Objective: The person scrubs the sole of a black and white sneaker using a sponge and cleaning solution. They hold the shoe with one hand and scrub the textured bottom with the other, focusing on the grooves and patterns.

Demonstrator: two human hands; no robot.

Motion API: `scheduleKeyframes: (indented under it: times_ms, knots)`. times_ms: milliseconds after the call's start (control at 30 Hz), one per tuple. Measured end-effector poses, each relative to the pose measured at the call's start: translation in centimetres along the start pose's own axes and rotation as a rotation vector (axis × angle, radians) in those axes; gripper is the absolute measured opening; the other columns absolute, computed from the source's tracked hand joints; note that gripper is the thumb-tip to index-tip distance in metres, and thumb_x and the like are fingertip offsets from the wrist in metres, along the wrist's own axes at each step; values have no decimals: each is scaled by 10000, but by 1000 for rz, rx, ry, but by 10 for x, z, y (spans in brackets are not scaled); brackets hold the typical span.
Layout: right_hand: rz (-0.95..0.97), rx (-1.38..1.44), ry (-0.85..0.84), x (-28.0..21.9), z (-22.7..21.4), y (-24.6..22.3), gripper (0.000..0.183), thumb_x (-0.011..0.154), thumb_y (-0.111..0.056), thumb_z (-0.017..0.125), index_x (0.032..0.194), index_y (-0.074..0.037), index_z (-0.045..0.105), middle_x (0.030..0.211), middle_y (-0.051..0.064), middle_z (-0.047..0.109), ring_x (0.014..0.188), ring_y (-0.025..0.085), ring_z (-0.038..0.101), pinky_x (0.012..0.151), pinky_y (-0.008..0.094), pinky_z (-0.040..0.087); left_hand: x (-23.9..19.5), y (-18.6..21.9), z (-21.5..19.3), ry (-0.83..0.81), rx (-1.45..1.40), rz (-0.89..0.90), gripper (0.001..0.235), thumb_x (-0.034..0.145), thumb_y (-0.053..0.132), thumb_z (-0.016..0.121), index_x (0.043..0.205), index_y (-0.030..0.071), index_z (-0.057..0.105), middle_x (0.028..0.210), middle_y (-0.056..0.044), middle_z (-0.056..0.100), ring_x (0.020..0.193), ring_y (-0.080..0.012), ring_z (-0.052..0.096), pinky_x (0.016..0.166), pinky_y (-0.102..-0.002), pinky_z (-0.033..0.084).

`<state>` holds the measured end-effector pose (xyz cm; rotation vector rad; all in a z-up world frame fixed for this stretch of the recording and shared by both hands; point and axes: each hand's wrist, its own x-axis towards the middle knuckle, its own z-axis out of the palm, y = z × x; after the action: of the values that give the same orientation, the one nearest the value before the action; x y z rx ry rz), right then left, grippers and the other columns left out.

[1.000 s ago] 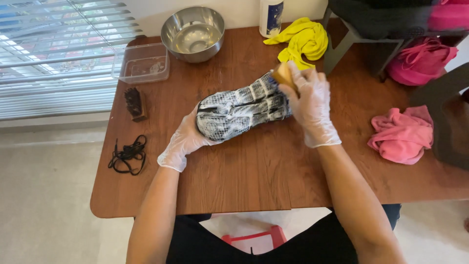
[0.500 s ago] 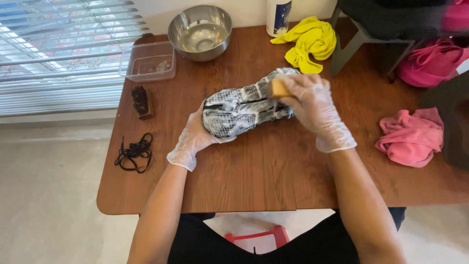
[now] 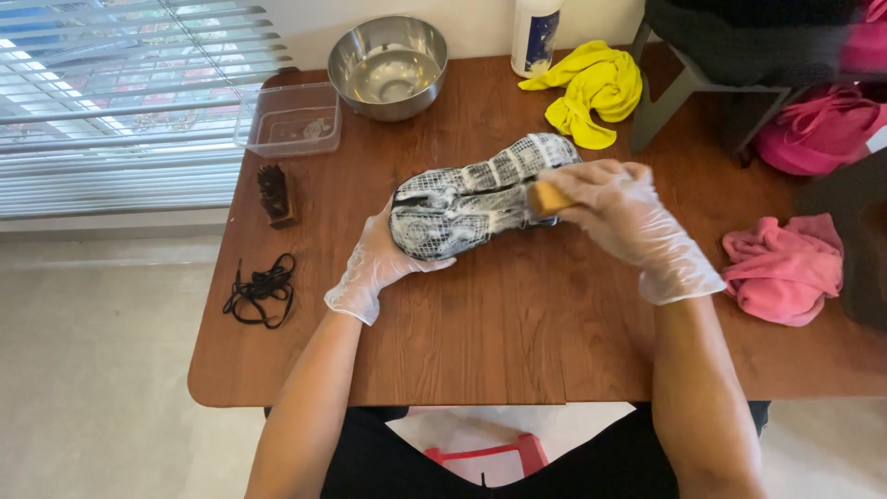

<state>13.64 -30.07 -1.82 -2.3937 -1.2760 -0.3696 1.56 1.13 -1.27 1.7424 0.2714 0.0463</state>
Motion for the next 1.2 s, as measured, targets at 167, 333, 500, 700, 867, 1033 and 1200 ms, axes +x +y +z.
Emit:
scheduleKeyframes:
  times_ms: [167, 333, 500, 700, 867, 1033, 1200]
  knots:
    - [22, 117, 47, 0, 20, 27, 531, 890, -260, 783, 1400, -169, 667, 1322, 81, 682, 1265, 291, 596, 1095, 485, 418, 4, -14, 9, 61, -7, 41, 1048, 272, 136, 1074, 1222, 84, 634, 1211, -159, 707, 1231, -319, 630, 1005, -466, 557]
    - [-156, 99, 101, 19, 38, -28, 576, 870, -322, 774, 1418, -206, 640, 1346, 28, 654, 1240, 263, 585, 1068, 471, 428, 5, -13, 7, 62, -9, 45, 1035, 272, 136, 1073, 1210, 84, 639, 1195, -156, 708, 1215, -315, 634, 997, -463, 559]
    - [84, -33, -16, -6, 1, 16, 565, 913, -357, 735, 1453, -233, 620, 1381, 7, 651, 1278, 244, 577, 1059, 512, 373, 5, -14, 9, 59, -19, 47, 1017, 272, 137, 1071, 1194, 84, 646, 1174, -151, 711, 1194, -311, 640, 987, -459, 560]
    - [46, -7, 34, 9, 17, -12, 545, 889, -339, 768, 1410, -224, 656, 1352, 24, 673, 1250, 263, 600, 1038, 483, 393, 4, -12, 14, 63, -24, 54, 993, 271, 137, 1068, 1172, 84, 654, 1147, -145, 714, 1166, -305, 646, 974, -454, 563]
    - [-266, 45, 190, 45, 50, -86, 529, 851, -411, 775, 1336, -221, 683, 1255, -24, 672, 1165, 221, 590, 997, 411, 383, 4, -16, 14, 62, -37, 44, 969, 271, 137, 1066, 1151, 84, 663, 1119, -139, 716, 1138, -299, 653, 961, -449, 565]
    - [-118, -41, 114, 35, 27, -34, 583, 843, -358, 786, 1390, -198, 665, 1294, 4, 670, 1180, 257, 595, 953, 460, 380, 3, -14, 15, 69, -36, 48, 951, 271, 137, 1064, 1135, 84, 669, 1099, -135, 719, 1117, -295, 658, 951, -445, 567]
    - [29, 35, 74, 35, 45, -9, 569, 934, -397, 717, 1474, -262, 598, 1406, -62, 593, 1255, 237, 539, 966, 420, 348, 3, -18, 16, 105, -49, 34, 933, 271, 138, 1062, 1118, 84, 676, 1078, -130, 721, 1096, -290, 663, 941, -442, 568]
